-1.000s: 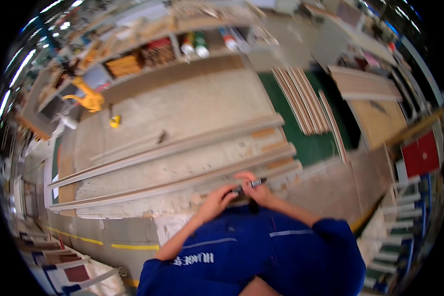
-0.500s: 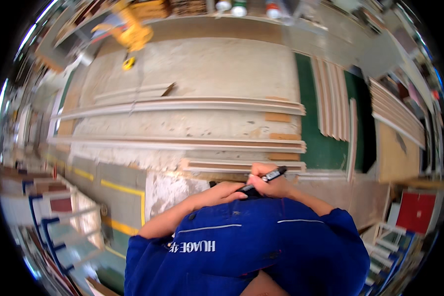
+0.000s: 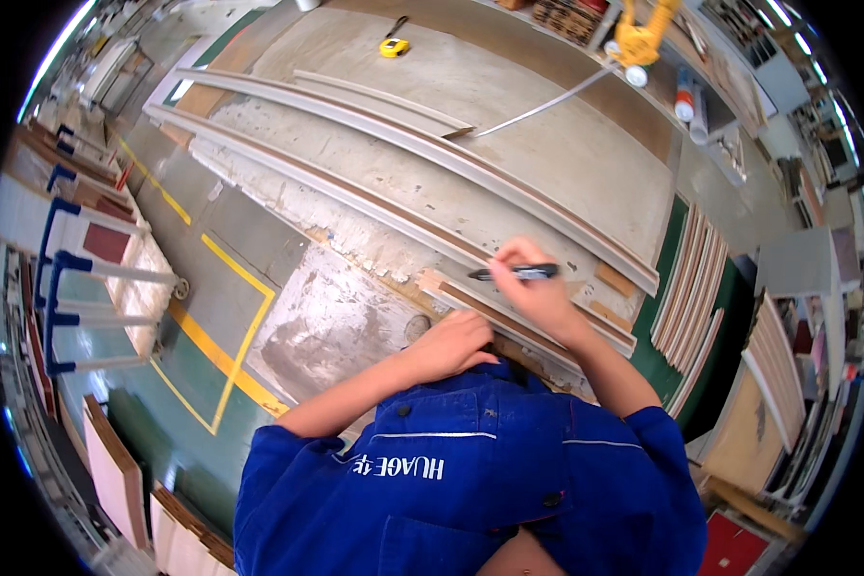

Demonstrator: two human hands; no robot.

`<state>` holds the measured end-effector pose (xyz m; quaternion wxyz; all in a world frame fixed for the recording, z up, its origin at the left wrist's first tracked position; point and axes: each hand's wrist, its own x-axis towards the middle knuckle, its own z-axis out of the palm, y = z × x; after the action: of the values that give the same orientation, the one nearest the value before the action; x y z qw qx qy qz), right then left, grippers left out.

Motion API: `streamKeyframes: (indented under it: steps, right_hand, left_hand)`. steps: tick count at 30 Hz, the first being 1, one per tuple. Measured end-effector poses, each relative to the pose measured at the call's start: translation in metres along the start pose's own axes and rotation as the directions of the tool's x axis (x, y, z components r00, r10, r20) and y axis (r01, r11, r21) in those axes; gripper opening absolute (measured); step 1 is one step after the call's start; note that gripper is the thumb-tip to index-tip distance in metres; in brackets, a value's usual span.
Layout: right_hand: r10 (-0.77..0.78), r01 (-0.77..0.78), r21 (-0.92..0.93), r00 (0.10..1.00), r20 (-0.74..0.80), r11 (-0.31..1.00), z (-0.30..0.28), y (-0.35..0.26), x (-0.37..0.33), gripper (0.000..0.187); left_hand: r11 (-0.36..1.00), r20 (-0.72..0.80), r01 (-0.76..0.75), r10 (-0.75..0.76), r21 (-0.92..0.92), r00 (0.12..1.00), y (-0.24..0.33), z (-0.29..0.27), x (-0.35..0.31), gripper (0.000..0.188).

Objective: The person joins long wood/bamboo frame sections by aligning the mitred corners and then uses a mallet and chisel to adjust the fit.

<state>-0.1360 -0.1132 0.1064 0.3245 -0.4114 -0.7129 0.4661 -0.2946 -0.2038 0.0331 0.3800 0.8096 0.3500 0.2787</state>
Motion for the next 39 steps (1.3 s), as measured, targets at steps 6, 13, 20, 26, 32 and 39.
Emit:
streamKeyframes:
  steps: [6, 13, 20, 26, 32, 39]
  right_hand:
    - [0.074, 0.013, -0.39, 0.975, 0.208, 0.921, 0.085, 0.047, 0.048, 0.026]
    - [0.118, 0.052, -0.534, 0.953, 0.279, 0.844, 0.099, 0.055, 0.051, 0.031]
    - [0.14, -0.135, -0.275, 0.99, 0.001, 0.952, 0.045, 0.023, 0.029, 0.024]
    - [0.204, -0.157, 0.134, 0.834, -0.513, 0.978, -0.066, 0.047, -0.071, 0.012]
    - [0.258, -0.39, 0.1, 0.378, -0.889, 0.915, -0.15, 0.106, -0.205, 0.024]
    - [0.393, -0.62, 0.149, 0.277, -0.877, 0.77, -0.141, 0.141, -0.229, 0.032]
  left_hand:
    - [0.987, -0.239, -0.153, 0.138, -0.044, 0.961, -0.024, 0.036, 0.012, 0.035]
    - [0.989, -0.153, -0.121, 0.107, -0.087, 0.982, -0.029, 0.034, 0.007, 0.032]
    - [0.995, -0.151, -0.103, 0.101, -0.005, 0.983, -0.02, 0.033, 0.01, 0.031]
    - [0.987, -0.095, -0.137, 0.145, 0.089, 0.985, -0.019, 0.043, 0.029, 0.028]
    - [0.949, -0.023, -0.176, 0.189, 0.26, 0.982, -0.011, 0.056, 0.071, 0.027]
    - [0.904, 0.076, -0.201, 0.186, 0.378, 0.98, -0.016, 0.071, 0.082, 0.025]
